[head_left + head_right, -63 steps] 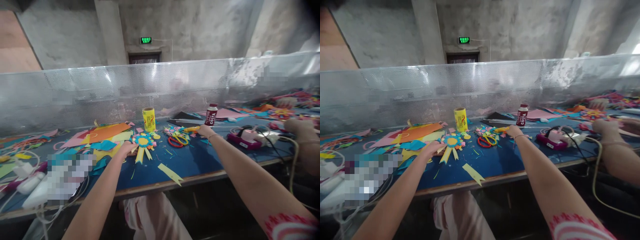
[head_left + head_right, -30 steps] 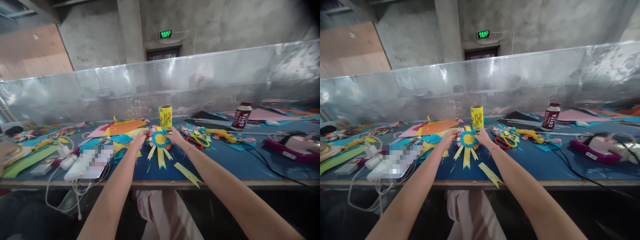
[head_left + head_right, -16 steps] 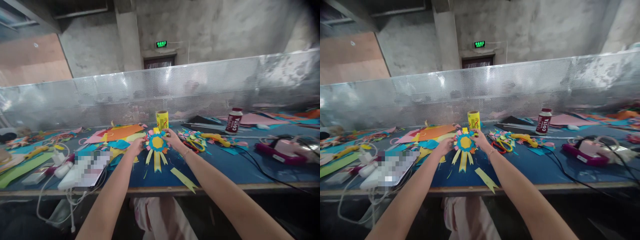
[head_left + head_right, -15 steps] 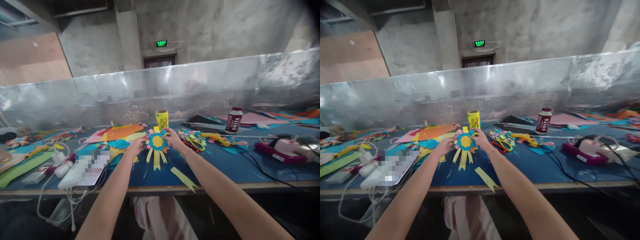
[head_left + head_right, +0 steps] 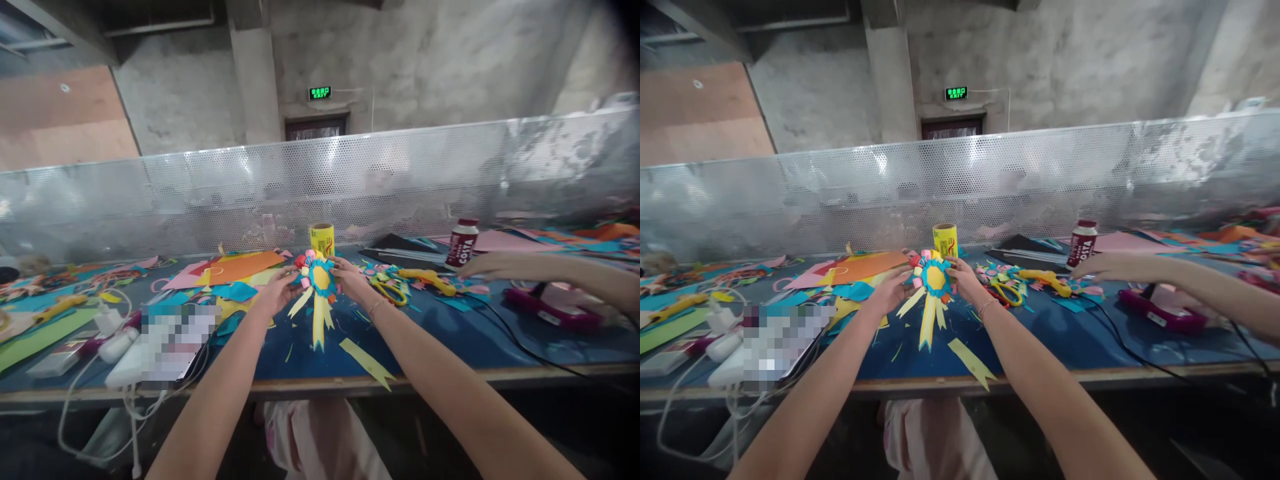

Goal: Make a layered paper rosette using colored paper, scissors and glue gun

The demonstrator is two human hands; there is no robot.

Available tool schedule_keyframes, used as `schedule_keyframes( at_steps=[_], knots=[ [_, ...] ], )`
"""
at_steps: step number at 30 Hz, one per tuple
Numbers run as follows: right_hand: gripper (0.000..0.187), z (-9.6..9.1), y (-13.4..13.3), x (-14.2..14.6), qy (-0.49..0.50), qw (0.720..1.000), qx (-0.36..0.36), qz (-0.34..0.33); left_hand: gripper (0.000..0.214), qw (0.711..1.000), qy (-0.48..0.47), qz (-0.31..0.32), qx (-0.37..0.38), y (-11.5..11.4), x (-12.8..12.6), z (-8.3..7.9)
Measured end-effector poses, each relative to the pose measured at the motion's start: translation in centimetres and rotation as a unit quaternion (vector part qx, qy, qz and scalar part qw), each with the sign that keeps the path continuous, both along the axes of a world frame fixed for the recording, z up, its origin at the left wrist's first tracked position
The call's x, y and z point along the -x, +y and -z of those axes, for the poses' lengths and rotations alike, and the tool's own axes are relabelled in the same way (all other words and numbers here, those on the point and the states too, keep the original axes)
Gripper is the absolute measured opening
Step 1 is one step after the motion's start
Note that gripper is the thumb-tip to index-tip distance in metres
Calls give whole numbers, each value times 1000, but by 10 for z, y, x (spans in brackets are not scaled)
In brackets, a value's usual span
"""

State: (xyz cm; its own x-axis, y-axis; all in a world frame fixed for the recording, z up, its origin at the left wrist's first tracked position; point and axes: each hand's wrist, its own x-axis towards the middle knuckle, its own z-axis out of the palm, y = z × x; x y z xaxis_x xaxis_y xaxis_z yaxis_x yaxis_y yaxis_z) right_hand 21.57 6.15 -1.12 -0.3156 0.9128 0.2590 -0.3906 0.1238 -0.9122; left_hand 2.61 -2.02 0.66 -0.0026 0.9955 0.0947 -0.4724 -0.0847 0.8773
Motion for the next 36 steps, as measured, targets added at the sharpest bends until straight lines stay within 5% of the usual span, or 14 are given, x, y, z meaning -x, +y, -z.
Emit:
schedule_keyframes(
  at_steps=[8,19,27,36],
  knots=[
    [35,-5,-12,7,20,989,115,-90,27,995,13,18,-99,-27,-16,-15],
    [14,3,-14,14,-45,972,164,-162,32,988,48,-51,-136,-20,-24,-15],
    [5,-7,-19,12,-49,979,154,-121,30,994,8,-61,-92,-13,-18,-11],
    [46,-5,-1,-7,-126,988,-50,76,40,994,12,-40,104,3,4,-3]
  ],
)
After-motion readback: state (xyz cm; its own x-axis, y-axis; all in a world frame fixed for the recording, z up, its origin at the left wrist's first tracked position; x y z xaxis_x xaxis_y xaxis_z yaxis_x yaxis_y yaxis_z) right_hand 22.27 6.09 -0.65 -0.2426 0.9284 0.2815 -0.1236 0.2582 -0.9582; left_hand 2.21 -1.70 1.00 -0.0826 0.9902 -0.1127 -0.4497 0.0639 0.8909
